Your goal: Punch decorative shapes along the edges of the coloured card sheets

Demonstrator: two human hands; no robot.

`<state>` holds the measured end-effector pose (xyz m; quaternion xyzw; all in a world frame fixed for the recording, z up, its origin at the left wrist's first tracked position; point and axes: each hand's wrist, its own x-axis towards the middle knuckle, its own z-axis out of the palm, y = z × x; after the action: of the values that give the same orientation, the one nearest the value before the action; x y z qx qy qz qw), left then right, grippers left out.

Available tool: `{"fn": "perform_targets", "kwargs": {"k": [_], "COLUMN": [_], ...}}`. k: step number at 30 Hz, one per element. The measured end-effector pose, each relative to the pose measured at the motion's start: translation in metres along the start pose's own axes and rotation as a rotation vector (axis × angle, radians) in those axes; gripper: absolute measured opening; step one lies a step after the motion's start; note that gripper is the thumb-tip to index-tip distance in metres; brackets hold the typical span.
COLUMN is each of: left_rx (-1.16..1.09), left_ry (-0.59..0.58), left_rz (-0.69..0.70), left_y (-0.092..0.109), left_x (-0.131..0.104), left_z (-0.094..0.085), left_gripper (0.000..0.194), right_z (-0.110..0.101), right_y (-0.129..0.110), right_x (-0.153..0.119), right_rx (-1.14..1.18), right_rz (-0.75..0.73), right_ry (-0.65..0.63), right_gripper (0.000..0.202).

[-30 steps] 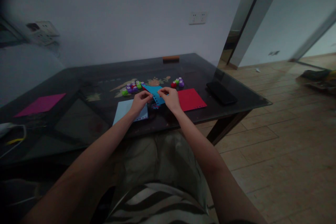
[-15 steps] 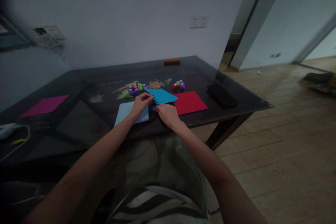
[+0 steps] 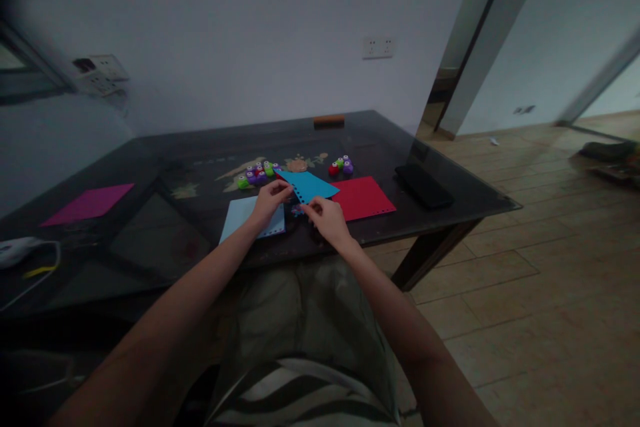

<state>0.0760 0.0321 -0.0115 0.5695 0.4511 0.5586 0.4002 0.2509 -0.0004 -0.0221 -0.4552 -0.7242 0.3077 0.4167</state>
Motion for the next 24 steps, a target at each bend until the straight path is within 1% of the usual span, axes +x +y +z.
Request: {"fn": "perform_targets", "kwargs": {"k": [3,7,10,12,14,17,20,24], "left_rx": [-0.050,-0.105,-0.127,-0.136,-0.136,-0.121,-0.136,-0.190], "left_ry": [0.002,0.009,0.009,0.001,-0.007,-0.035,-0.087,-0.134], "left_rz": [-0.009,0.020,0.061,0.080,0.087,0.077,0.059,0.017], "left_y": [-0.003,-0.004,0.000,0.003,0.006,0.008,0.008,0.006], "left_x": [0.001,0.001,-0.001,-0.003,-0.004,-0.006,-0.008,-0.008], "left_z": [0.000,0.001,0.002,0.003,0.004,0.005,0.007,0.008], "left_gripper": [0.030,0.029,0.026,0.026,0.027,0.029,0.033,0.041], "right_z": [-0.006,-0.013,-0.013,-0.010,-0.007,-0.003,-0.002,-0.007], "right_y": [0.007,0.004,-0.001,-0.002,-0.002,-0.001,-0.001,-0.002], "right_x": [0.000,0.002,0.003,0.006,0.011,0.019,0.024,0.023], "right_rx": [0.361,0.662,0.853,0.935,0.948,0.878,0.814,0.770], "right_rz": [0.138,0.279,0.283,0.262,0.246,0.204,0.133,0.043], "right_ry": [0.011,-0.019,-0.015,0.037,0.120,0.234,0.276,0.310], "right_gripper": [0.033,0.039,0.038,0.038,0.040,0.049,0.055,0.055]}}
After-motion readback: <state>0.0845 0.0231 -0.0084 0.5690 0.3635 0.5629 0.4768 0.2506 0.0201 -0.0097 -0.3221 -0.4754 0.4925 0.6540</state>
